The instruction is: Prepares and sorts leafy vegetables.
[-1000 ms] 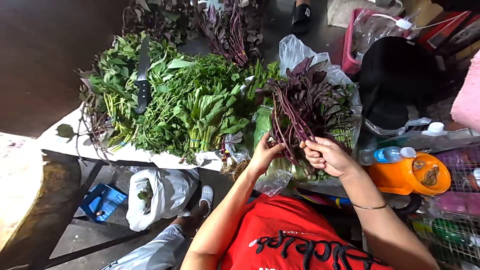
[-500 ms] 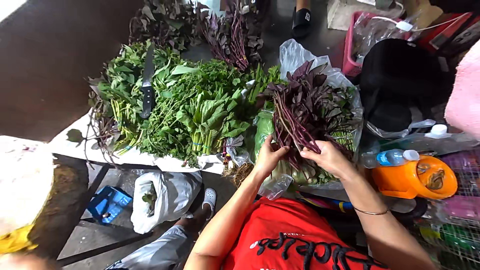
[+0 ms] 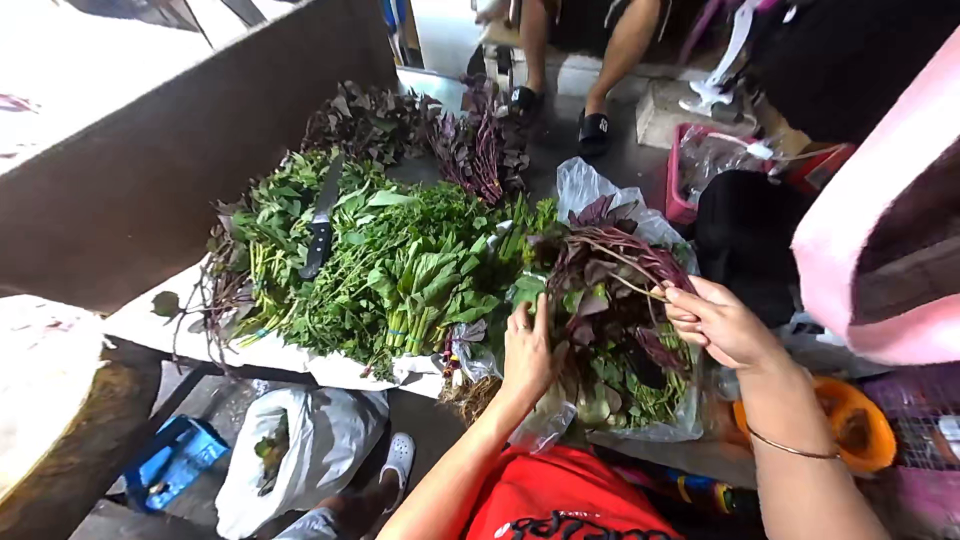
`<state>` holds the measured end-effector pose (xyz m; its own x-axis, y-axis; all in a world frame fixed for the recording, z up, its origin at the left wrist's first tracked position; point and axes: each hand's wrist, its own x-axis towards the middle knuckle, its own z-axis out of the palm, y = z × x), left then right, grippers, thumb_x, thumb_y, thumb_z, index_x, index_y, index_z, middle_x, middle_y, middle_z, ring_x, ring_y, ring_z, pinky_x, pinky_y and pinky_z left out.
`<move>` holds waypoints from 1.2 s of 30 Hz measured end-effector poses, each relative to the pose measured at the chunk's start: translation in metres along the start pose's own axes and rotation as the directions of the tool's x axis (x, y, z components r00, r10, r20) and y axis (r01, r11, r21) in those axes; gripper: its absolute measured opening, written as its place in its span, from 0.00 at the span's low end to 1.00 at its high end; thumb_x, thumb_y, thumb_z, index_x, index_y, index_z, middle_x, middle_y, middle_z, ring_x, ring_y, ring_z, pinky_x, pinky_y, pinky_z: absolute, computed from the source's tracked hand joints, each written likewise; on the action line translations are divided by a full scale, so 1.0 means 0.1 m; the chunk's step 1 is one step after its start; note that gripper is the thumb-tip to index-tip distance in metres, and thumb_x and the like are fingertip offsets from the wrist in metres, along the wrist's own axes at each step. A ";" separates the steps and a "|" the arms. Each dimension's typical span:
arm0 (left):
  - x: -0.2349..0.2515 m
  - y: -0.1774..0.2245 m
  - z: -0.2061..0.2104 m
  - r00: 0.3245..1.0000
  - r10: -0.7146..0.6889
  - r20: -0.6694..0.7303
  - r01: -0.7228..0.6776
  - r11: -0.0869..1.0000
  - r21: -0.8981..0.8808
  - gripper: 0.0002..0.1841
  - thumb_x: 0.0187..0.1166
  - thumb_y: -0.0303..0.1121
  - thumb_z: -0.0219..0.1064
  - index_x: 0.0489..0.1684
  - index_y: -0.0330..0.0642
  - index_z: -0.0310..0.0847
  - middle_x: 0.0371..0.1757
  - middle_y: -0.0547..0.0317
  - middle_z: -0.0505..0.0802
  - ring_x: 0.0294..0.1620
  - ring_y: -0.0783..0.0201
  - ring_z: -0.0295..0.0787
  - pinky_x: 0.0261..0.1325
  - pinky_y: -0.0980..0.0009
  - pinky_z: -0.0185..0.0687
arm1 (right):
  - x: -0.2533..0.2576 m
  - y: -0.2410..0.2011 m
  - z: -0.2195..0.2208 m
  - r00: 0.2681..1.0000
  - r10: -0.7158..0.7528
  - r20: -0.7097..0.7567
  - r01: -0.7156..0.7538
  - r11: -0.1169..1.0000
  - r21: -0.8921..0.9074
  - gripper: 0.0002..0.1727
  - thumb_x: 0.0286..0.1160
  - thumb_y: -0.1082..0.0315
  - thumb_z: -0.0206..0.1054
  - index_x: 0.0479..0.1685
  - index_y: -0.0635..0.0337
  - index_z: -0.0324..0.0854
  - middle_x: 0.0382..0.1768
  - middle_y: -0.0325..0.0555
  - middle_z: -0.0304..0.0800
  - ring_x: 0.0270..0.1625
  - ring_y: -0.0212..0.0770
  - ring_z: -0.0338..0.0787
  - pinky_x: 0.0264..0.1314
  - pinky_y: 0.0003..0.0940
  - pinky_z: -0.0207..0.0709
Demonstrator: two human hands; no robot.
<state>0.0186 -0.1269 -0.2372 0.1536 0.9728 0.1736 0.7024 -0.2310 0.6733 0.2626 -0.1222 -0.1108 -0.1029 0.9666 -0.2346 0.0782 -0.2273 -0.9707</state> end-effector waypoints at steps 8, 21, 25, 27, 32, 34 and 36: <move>0.70 -0.30 0.43 0.862 0.192 0.470 -0.315 0.928 0.199 0.32 0.90 0.60 0.44 0.89 0.59 0.66 0.95 0.57 0.60 0.98 0.47 0.35 0.89 0.27 0.24 | 0.07 -0.63 -0.24 0.971 -0.235 0.052 0.234 0.972 0.025 0.14 0.89 0.64 0.46 0.47 0.50 0.80 0.15 0.21 0.65 0.12 0.16 0.61 0.13 0.10 0.60; 0.54 0.36 -0.67 0.984 0.180 0.001 -0.165 0.906 -0.391 0.18 0.87 0.37 0.59 0.62 0.33 0.86 0.59 0.43 0.91 0.61 0.54 0.89 0.68 0.57 0.82 | 0.28 -1.01 0.04 0.937 -0.293 0.190 0.264 0.951 0.164 0.13 0.88 0.64 0.47 0.43 0.51 0.79 0.14 0.23 0.67 0.12 0.17 0.64 0.14 0.11 0.62; 0.54 0.64 -0.78 0.983 0.025 0.183 0.147 0.494 -0.857 0.19 0.91 0.36 0.54 0.68 0.29 0.77 0.52 0.52 0.92 0.46 0.66 0.92 0.52 0.67 0.89 | 0.41 -0.69 0.45 0.955 -0.136 0.265 0.093 0.981 0.169 0.14 0.92 0.66 0.42 0.49 0.55 0.76 0.16 0.25 0.66 0.13 0.19 0.63 0.15 0.13 0.61; 0.55 0.64 -0.70 0.968 -0.035 0.248 0.244 0.347 -0.905 0.15 0.90 0.34 0.57 0.62 0.30 0.78 0.48 0.53 0.92 0.43 0.65 0.91 0.48 0.66 0.89 | 0.43 -0.51 0.63 0.953 -0.073 0.294 0.029 0.988 0.151 0.14 0.92 0.66 0.43 0.50 0.56 0.76 0.16 0.26 0.66 0.13 0.20 0.63 0.15 0.14 0.60; 0.46 0.55 -0.56 0.967 -0.131 0.217 0.241 0.204 -0.949 0.07 0.85 0.26 0.63 0.51 0.30 0.79 0.37 0.57 0.90 0.35 0.68 0.87 0.40 0.71 0.85 | 0.46 -0.26 0.75 0.952 -0.025 0.304 -0.015 0.992 0.127 0.14 0.93 0.65 0.44 0.53 0.56 0.77 0.17 0.27 0.68 0.12 0.20 0.63 0.13 0.14 0.60; 0.39 0.51 -0.61 0.977 -0.123 0.175 0.202 0.266 -0.943 0.08 0.84 0.25 0.63 0.52 0.29 0.80 0.38 0.56 0.90 0.35 0.68 0.88 0.40 0.71 0.87 | 0.50 -0.23 0.77 0.948 -0.053 0.314 0.023 0.995 0.100 0.15 0.91 0.64 0.46 0.54 0.55 0.80 0.17 0.27 0.70 0.12 0.20 0.63 0.12 0.15 0.60; 0.34 0.42 -0.65 0.994 -0.063 0.092 0.111 0.464 -0.879 0.10 0.83 0.24 0.64 0.53 0.25 0.81 0.40 0.51 0.91 0.37 0.66 0.88 0.45 0.68 0.87 | 0.57 -0.37 0.77 0.951 -0.084 0.298 0.063 0.995 0.078 0.17 0.90 0.64 0.43 0.52 0.52 0.80 0.15 0.25 0.70 0.11 0.19 0.63 0.11 0.14 0.60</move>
<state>0.0077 -0.1049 -0.1562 0.1722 0.9830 0.0642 -0.2680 -0.0160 0.9633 0.1771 -0.0677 -0.0922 -0.4004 0.9028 -0.1572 -0.0057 -0.1740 -0.9847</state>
